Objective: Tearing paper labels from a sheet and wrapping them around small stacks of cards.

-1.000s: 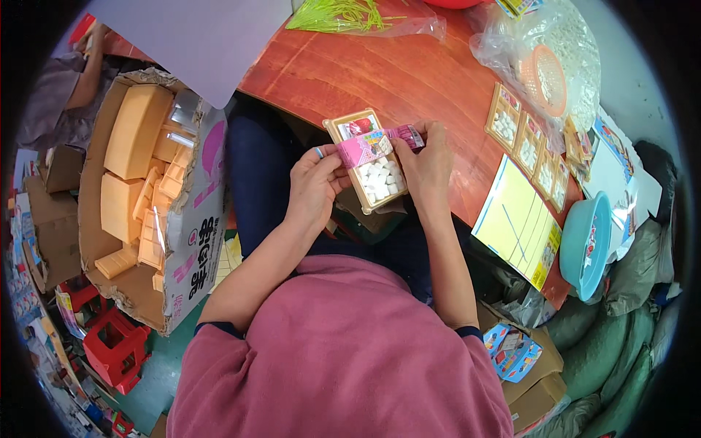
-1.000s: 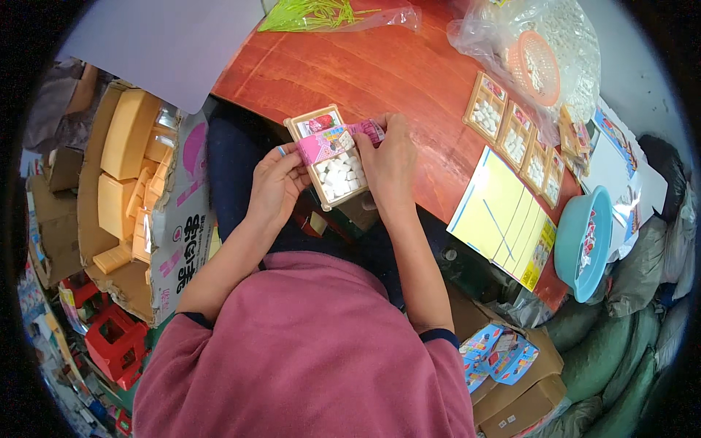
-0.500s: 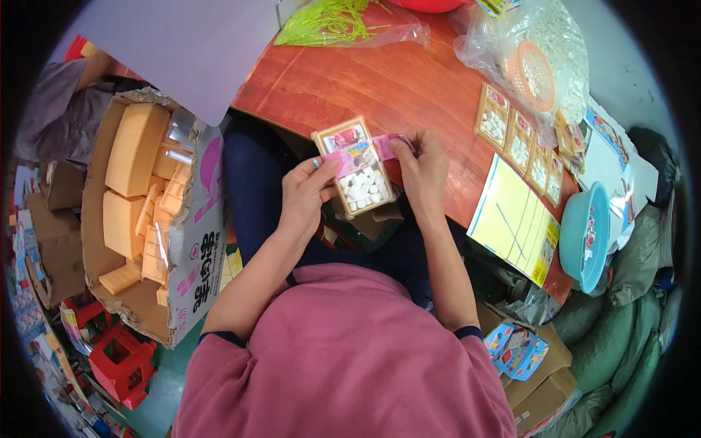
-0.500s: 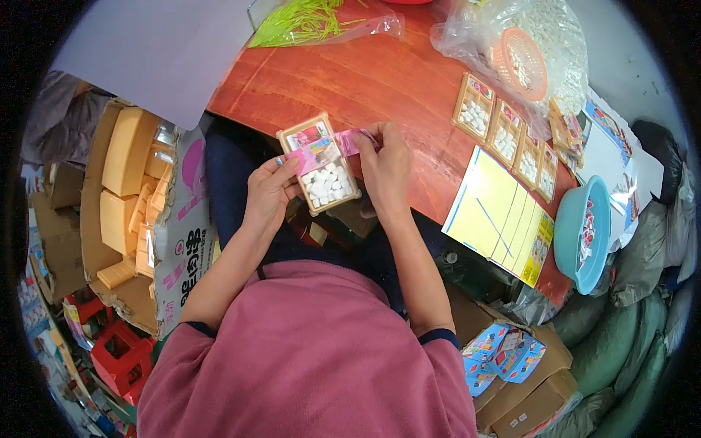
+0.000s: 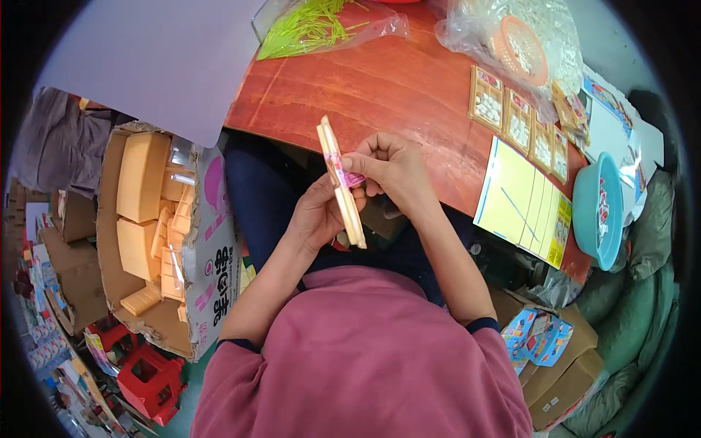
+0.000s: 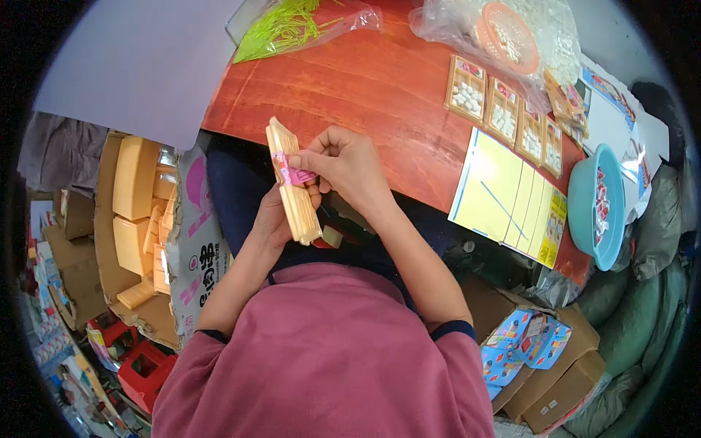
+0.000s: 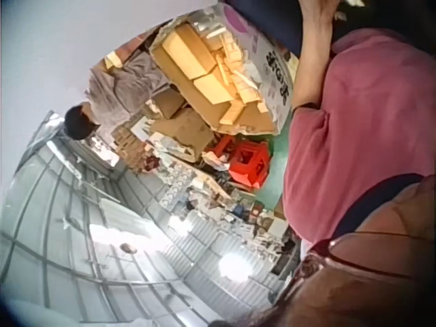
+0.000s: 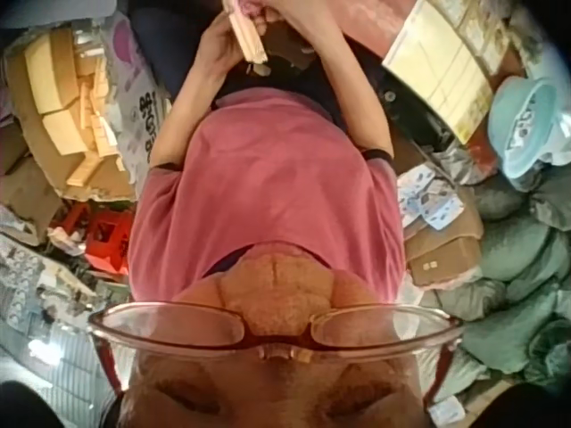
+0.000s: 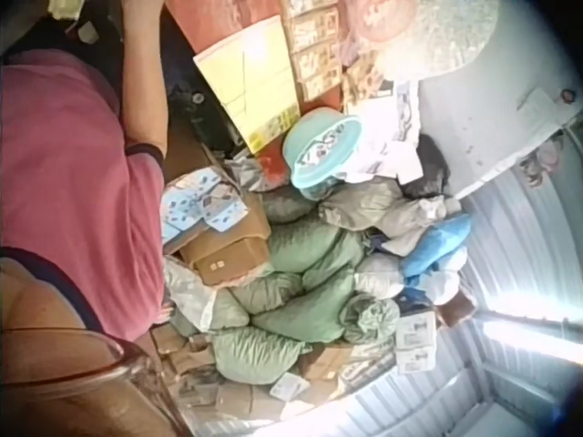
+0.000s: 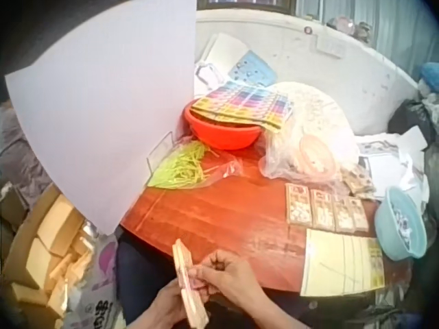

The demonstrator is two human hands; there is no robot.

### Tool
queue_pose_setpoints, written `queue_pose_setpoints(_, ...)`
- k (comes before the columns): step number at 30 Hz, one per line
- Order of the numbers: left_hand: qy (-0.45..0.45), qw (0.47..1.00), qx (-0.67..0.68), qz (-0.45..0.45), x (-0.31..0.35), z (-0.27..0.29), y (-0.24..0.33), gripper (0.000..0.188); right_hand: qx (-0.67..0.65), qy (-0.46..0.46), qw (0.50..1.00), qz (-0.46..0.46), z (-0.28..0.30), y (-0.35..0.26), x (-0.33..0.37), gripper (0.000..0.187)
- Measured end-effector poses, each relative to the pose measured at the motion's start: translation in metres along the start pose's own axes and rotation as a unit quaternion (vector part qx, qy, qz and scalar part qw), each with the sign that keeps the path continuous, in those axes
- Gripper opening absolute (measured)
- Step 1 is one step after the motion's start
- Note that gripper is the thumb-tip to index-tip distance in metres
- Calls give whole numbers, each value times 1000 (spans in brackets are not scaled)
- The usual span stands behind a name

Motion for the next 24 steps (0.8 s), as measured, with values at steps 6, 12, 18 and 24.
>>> queue_pose_setpoints(6,-22,997,32,68,4,-5,-3,39,277,64,957,54,6,-2,0,33)
queue_pose_setpoints(12,27,996,73,50,5,-2,0,36,156,24,987,34,10,13,0,33)
queue_pose_setpoints(18,69,988,-135,-39,-31,-19,-9,42,72,23,995,70,46,9,31,32)
queue_pose_setpoints(24,62,914,-400,-16,-77,-73,-49,54,7,159,986,56,133,28,34,29)
Point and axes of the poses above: each hand's wrist, its own x-axis away from the middle knuckle, its own z-axis out of the back of the hand, y = z × x, the point moved 2 cm from there along -x, towards the middle knuckle, and after that the axes turned 11 degrees about x, right-handed, at the moved point
